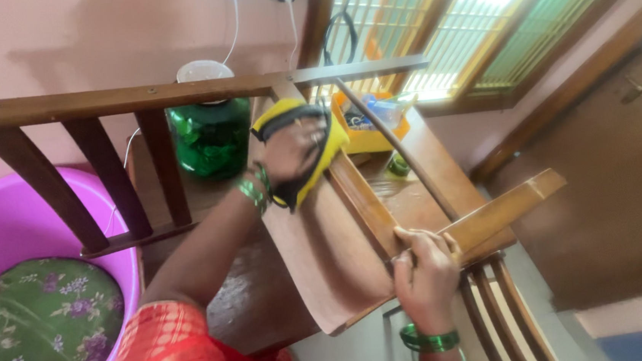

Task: The person wipes down a wooden chair with a cloth, flipping it over to clean the frame, legs, and underside.

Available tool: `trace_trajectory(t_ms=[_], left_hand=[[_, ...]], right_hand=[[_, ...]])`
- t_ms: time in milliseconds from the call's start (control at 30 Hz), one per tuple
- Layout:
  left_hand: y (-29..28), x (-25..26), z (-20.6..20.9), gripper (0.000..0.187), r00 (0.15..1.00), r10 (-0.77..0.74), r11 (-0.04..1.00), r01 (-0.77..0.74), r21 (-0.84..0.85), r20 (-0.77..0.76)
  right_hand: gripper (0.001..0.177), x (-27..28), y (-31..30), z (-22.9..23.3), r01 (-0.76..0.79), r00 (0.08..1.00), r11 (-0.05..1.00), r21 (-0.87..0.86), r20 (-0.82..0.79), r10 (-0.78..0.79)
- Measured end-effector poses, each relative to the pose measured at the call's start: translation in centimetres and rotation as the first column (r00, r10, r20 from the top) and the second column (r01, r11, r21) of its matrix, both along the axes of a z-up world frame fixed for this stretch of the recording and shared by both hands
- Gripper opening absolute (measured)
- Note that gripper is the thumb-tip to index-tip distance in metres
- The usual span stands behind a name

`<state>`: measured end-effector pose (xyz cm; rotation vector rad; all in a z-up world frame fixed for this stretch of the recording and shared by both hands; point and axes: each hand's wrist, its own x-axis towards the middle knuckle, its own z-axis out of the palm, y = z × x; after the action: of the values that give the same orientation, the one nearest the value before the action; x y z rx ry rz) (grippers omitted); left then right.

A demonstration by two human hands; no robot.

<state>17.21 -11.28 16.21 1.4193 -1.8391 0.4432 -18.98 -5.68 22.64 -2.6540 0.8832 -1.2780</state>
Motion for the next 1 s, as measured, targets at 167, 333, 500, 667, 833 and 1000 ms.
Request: trace_trajectory(t_ms=[167, 333, 500, 667, 833, 1000], left_hand=[[-3.2, 8.1, 1.0, 0.039, 0.986, 0.165, 0.986, -0.165, 0.001, 0.035], [-2.4, 10.6, 3.0, 0.049, 0.806, 0.516, 0.856, -0.482, -0.186, 0.290], [0.9, 10.4, 4.6, 0.030, 0.715, 0.627, 0.721, -0.683, 0.117, 0.309], [6.8, 13.5, 4.2, 0.029, 0.712, 0.671, 0.722, -0.691, 0.040, 0.207], [13.6, 17.4, 2.7, 0.023, 0.609, 0.756, 0.638, -0.767, -0.063, 0.239], [21.3, 22.4, 0.5, 0.017, 0.445, 0.848, 0.495, -0.859, -0.130, 0.287]], right_hand=[[0.032, -0.5, -0.1, -0.2, 0.043, 0.998, 0.999, -0.022, -0.044, -0.044], [0.033, -0.4, -0.2, -0.4, 0.065, 0.998, 0.998, -0.008, -0.021, -0.065], [0.031, -0.5, 0.4, -0.3, 0.096, 0.995, 0.995, -0.007, -0.012, -0.096], [0.032, -0.7, -0.2, -0.5, 0.088, 0.996, 0.996, -0.009, -0.010, -0.088], [0.033, -0.6, -0.4, -0.5, 0.092, 0.996, 0.996, 0.008, 0.002, -0.092], [0.033, -0.7, -0.2, -0.5, 0.128, 0.992, 0.991, 0.026, -0.002, -0.128]])
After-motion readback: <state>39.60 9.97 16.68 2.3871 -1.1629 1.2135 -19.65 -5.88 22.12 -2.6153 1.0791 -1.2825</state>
